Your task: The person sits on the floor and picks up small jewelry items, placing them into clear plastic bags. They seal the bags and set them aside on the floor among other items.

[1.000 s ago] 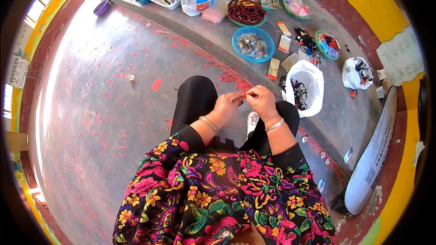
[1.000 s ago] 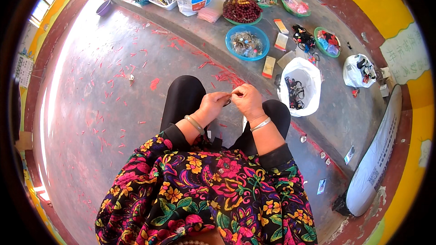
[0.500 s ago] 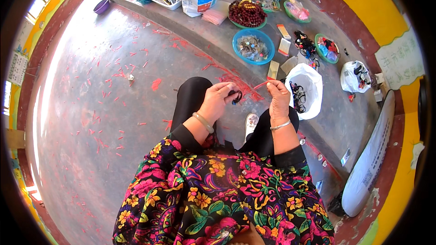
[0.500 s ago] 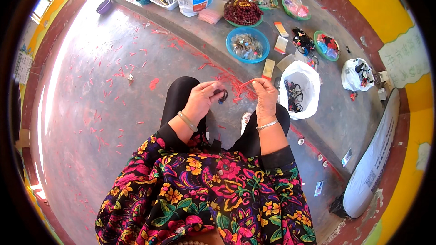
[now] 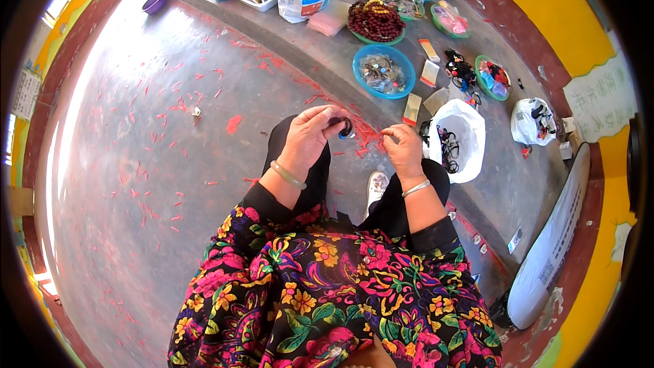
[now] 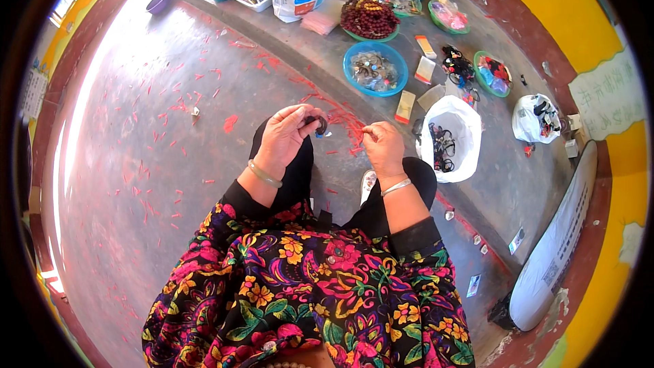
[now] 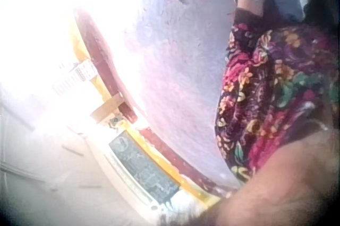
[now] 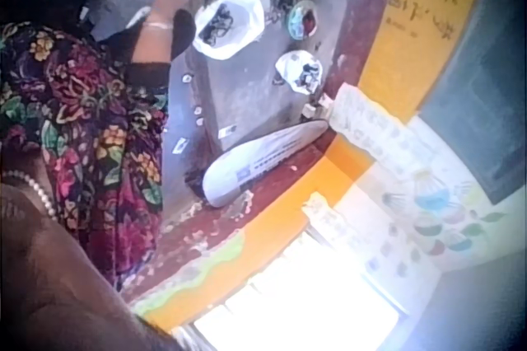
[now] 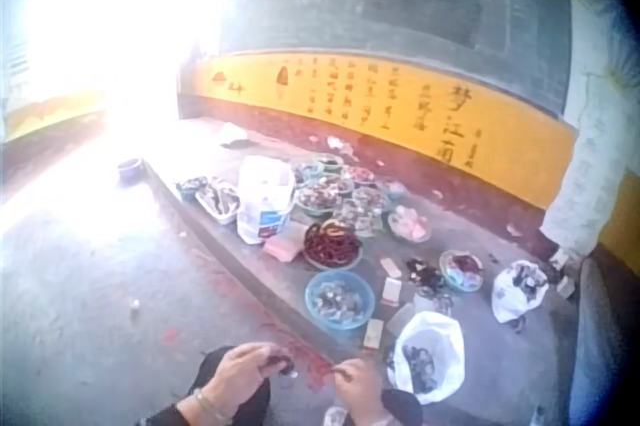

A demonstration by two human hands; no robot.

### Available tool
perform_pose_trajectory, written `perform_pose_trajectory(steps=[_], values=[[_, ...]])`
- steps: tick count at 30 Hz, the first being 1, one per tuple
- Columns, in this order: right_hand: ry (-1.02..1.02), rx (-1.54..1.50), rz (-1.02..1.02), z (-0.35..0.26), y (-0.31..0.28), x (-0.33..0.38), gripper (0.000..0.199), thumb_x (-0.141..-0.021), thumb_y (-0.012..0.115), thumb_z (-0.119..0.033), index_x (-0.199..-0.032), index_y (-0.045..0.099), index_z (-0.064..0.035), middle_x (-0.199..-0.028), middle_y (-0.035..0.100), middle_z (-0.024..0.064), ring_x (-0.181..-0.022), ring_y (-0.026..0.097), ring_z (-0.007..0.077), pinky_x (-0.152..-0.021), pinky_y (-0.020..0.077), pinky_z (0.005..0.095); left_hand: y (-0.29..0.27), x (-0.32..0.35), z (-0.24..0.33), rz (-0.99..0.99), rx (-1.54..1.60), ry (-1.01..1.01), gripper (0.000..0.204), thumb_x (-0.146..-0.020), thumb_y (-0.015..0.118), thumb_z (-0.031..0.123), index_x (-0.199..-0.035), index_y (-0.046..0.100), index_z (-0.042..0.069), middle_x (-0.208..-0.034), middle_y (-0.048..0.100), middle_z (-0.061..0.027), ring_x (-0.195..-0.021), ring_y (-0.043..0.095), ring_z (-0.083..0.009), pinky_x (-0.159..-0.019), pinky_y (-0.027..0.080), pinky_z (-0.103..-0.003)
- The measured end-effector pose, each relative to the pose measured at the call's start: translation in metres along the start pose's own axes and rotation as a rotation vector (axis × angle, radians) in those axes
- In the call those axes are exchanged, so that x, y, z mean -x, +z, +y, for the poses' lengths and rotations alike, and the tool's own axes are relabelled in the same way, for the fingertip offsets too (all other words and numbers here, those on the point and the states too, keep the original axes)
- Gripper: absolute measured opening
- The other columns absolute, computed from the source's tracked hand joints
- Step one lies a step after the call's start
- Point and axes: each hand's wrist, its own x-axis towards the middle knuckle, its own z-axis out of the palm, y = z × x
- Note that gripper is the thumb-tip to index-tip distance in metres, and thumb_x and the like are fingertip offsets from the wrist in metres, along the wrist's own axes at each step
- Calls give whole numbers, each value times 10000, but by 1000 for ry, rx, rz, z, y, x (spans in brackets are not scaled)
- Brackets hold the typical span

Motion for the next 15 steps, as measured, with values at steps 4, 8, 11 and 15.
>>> perform_pose_trajectory(steps=[4,8,11,15], values=[[173,52,-205,-1,0,-8,104,-694,632,-156,-752,669,-77,-743,629,101,-694,613,273,-638,478,360,-3,-7,-7,12,-29,-61,192,-909,505,88,-1018,606,-35,-983,635,-149,-926,624,-224,-795,531,-306],[148,207,-313,5,0,-25,137,-703,630,-210,-724,657,-77,-740,628,107,-700,610,293,-639,471,380,3,-11,-9,59,-51,-106,155,-887,541,85,-962,614,-29,-961,639,-145,-879,629,-207,-786,535,-307],[150,347,-439,11,2,-37,157,-708,630,-229,-734,660,-77,-759,628,107,-708,607,299,-647,468,381,1,-11,-12,74,-74,-122,148,-884,543,83,-952,615,-27,-955,639,-147,-875,631,-215,-780,537,-306],[211,142,-517,39,7,-36,181,-713,634,-216,-824,667,-77,-861,624,110,-795,610,284,-704,472,361,0,-10,-14,79,-79,-119,144,-883,543,81,-943,613,-30,-954,638,-150,-879,630,-227,-784,537,-308]])
